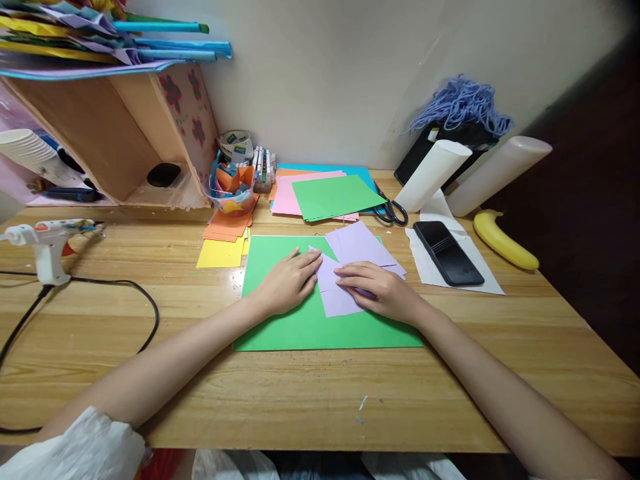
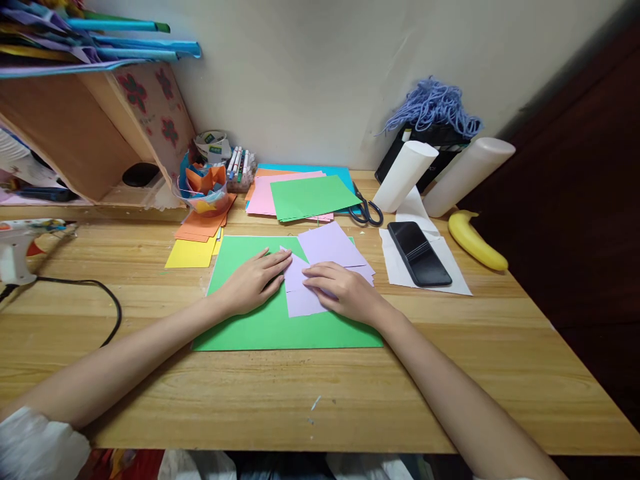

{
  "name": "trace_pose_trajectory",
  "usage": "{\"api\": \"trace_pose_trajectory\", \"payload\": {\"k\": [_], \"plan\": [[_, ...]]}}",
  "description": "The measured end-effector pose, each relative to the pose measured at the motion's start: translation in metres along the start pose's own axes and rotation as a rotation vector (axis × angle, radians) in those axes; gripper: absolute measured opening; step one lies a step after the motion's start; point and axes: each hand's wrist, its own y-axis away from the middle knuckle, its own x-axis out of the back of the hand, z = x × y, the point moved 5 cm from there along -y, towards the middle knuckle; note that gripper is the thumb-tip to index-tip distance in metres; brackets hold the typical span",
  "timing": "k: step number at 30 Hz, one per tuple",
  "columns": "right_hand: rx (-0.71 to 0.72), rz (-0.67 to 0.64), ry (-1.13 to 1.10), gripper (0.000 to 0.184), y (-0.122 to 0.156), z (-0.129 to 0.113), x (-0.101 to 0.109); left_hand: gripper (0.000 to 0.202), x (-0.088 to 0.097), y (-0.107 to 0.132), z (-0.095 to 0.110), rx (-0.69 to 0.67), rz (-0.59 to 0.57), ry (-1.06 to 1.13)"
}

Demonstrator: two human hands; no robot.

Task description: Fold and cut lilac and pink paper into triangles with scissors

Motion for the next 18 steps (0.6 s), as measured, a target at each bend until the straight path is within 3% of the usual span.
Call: {"api": "trace_pose_trajectory", "payload": {"k": [18], "plan": [[-0.077,-0.037,0.004,0.028,-0.0019,0.0001,-0.0002,0.046,0.0049,0.0009,0.0018,-0.001,-0.014,0.018]]}}
